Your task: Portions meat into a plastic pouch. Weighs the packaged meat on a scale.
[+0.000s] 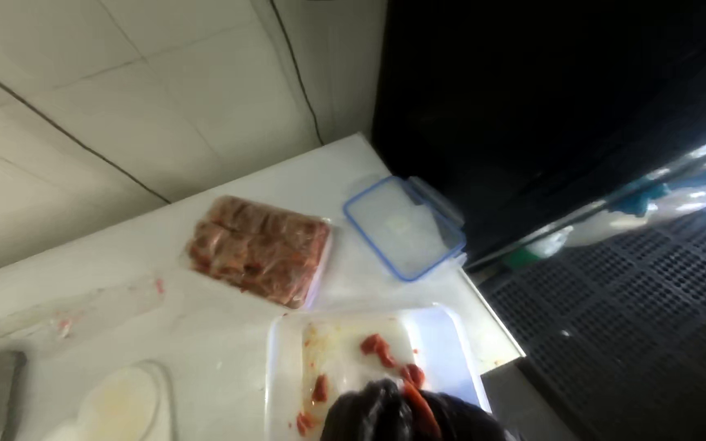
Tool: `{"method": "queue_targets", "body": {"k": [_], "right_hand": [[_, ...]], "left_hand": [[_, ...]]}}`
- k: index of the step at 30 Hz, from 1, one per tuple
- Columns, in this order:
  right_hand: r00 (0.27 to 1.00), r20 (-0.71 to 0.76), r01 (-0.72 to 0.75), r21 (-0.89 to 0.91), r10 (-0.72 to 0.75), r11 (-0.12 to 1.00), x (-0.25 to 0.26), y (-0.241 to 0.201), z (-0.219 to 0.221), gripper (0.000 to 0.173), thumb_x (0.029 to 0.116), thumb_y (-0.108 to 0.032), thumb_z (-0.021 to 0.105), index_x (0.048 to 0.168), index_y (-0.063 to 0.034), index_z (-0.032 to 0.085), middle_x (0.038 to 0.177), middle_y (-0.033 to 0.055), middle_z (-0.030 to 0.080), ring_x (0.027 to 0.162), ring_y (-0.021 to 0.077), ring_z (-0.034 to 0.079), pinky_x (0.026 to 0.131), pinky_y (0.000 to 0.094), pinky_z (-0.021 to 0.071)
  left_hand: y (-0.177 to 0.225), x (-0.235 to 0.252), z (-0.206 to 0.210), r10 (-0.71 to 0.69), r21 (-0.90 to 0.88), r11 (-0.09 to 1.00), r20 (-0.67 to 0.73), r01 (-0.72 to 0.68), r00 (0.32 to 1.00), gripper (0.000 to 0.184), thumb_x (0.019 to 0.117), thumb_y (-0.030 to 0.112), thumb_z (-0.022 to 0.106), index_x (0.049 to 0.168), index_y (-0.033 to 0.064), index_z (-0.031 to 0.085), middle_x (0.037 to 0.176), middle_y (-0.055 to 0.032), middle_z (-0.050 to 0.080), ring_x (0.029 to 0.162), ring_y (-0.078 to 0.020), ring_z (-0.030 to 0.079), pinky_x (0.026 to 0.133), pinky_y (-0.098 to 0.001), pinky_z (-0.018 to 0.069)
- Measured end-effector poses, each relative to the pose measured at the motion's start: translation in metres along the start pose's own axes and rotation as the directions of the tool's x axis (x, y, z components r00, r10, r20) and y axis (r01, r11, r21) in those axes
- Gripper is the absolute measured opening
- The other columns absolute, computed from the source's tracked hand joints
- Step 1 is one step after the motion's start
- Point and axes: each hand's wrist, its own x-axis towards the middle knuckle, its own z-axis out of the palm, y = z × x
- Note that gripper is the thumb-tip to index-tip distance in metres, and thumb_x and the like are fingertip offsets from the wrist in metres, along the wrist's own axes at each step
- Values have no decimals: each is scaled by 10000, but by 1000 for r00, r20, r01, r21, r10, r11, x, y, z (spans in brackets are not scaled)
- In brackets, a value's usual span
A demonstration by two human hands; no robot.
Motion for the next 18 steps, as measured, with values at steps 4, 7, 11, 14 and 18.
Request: {"method": "queue_targets", "body": {"k": [4, 7, 11, 14, 18], "right_hand": [[977, 135, 193, -212, -167, 958, 16, -14, -3, 361, 964, -67, 618, 1271, 122, 635, 1133, 272, 701, 971, 347, 709, 915, 454, 558], [964, 187, 208, -73, -191, 975, 24, -16, -3, 412, 984, -56, 566, 1376, 70, 548, 1143, 197, 691, 907, 242, 709, 813, 398, 599], [977, 162, 83, 327, -142, 941, 29, -10, 5, 350, 1071, -183, 448, 1342, -10, 587, 1087, 9, 704, 864, 75, 695, 722, 274, 614], [995, 73, 30, 376, -62, 926, 28, -18, 21, 212, 1037, -109, 542, 1160, 20, 655, 920, -48, 702, 767, 20, 674, 693, 232, 599], [988, -33, -122, 444, 152, 888, 30, -28, 37, 127, 977, 1, 586, 1049, 3, 690, 835, -70, 723, 702, 10, 684, 657, 203, 600]], "left_hand": [[-8, -5, -12, 6, 28, 1000, -59, -5, 998, 308, 1009, 119, 487, 1039, -129, 667, 776, -139, 663, 657, -168, 632, 649, -339, 553], [-12, -6, -21, 18, 21, 1000, -145, -16, 989, 320, 1038, 164, 483, 999, -95, 667, 742, -100, 641, 636, -134, 612, 624, -309, 542], [-13, -12, -28, 45, 83, 996, -180, -30, 983, 317, 1035, 168, 495, 1011, -90, 676, 759, -128, 657, 663, -190, 640, 650, -368, 556], [-12, -15, -26, 57, 187, 982, -193, -20, 980, 326, 1012, 159, 513, 1055, -108, 695, 803, -176, 697, 718, -261, 687, 701, -428, 576], [-8, -16, -31, 71, 344, 939, -142, -18, 987, 331, 991, 174, 553, 1069, -101, 720, 939, -238, 736, 864, -360, 726, 827, -485, 567]]}}
